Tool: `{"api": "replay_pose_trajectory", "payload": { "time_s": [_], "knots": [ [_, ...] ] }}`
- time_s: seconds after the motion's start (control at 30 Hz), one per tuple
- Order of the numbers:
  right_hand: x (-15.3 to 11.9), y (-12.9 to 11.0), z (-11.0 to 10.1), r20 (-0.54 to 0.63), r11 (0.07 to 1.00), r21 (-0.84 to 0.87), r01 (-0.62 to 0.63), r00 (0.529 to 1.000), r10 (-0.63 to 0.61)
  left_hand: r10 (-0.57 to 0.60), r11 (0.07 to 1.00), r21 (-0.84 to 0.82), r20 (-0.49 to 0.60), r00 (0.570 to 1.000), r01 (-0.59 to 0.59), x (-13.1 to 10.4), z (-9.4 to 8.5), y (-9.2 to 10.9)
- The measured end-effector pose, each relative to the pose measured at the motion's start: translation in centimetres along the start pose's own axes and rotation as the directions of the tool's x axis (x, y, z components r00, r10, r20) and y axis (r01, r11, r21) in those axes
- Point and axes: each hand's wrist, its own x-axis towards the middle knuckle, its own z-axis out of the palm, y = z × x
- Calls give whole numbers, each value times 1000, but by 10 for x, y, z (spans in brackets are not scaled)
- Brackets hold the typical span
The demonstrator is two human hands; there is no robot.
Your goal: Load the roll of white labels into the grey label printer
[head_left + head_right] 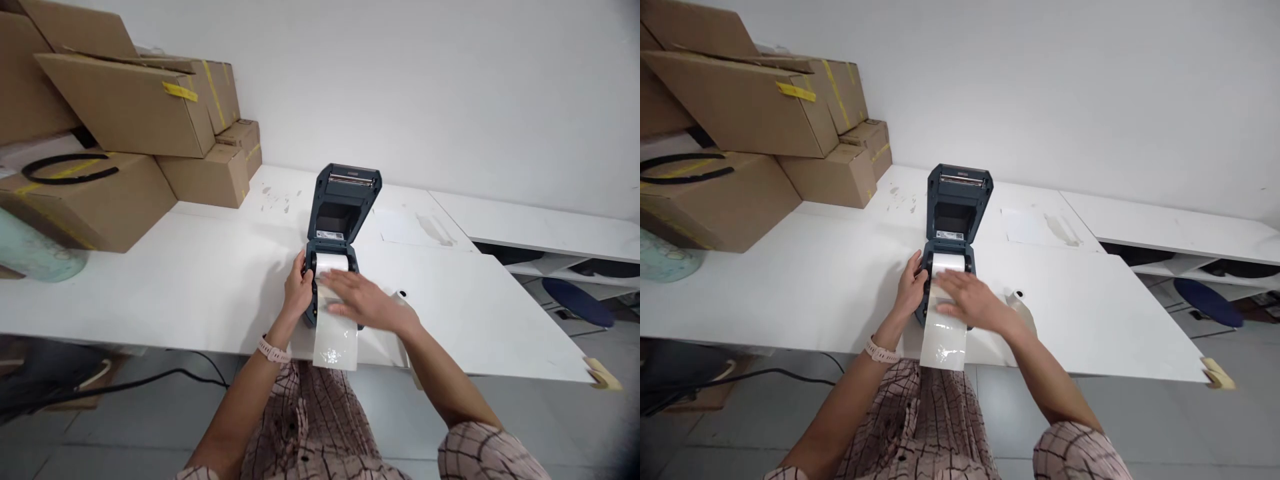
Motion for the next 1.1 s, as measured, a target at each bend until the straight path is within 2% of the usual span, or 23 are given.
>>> {"api": "replay_pose_trajectory", "payload": {
  "time_s": [0.07,0.17,0.27,0.47,0.57,0.67,0.73,0.83,0.87,0.9,0.93,0.97,1.0,1.03,1.07,1.1],
  "knots": [
    [-22,-13,15,-14,999,-16,28,1000,-28,27,1000,-3,4,1000,-27,0,0,1],
    [-36,-22,30,-56,997,-56,48,997,-52,39,999,-19,3,999,-39,-1,1,2],
    [-34,-25,35,-74,996,-75,49,996,-55,33,999,-38,-15,999,-33,0,2,3],
    [-24,-37,44,-117,993,-103,-57,992,45,19,998,-52,-19,1000,-20,2,3,4],
    [-25,-50,59,-149,988,-98,-117,984,102,-39,997,-61,0,999,39,-13,0,11],
    [-38,-65,63,-176,985,-53,-164,972,153,-139,988,-61,63,988,143,-44,-5,15],
    [-52,-68,48,-132,994,31,-107,985,110,-186,977,-85,102,977,195,-68,-8,12],
    [-62,-47,-7,-51,962,270,49,998,-36,-232,964,-99,136,963,247,-92,-10,5],
    [-58,-32,-29,-87,933,353,65,996,-36,-232,961,-114,153,961,250,-96,-10,3],
    [-48,-13,-52,-202,915,400,49,979,36,-223,960,-131,168,960,246,-98,-10,2],
    [-33,7,-72,-372,911,413,22,917,146,-210,961,-145,178,961,236,-99,-10,2],
    [-13,29,-90,-534,903,429,-1,806,254,-197,962,-153,182,963,226,-99,-10,2],
    [9,51,-105,-626,880,474,-7,700,343,-187,965,-153,177,966,215,-98,-10,3],
    [32,71,-117,-636,839,544,3,654,410,-181,967,-150,170,969,207,-97,-10,4],
    [54,88,-126,-599,783,622,18,655,461,-180,968,-146,163,970,204,-97,-10,6],
    [73,101,-131,-548,720,693,45,682,484,-181,968,-144,160,970,204,-96,-11,7]
  ]
}}
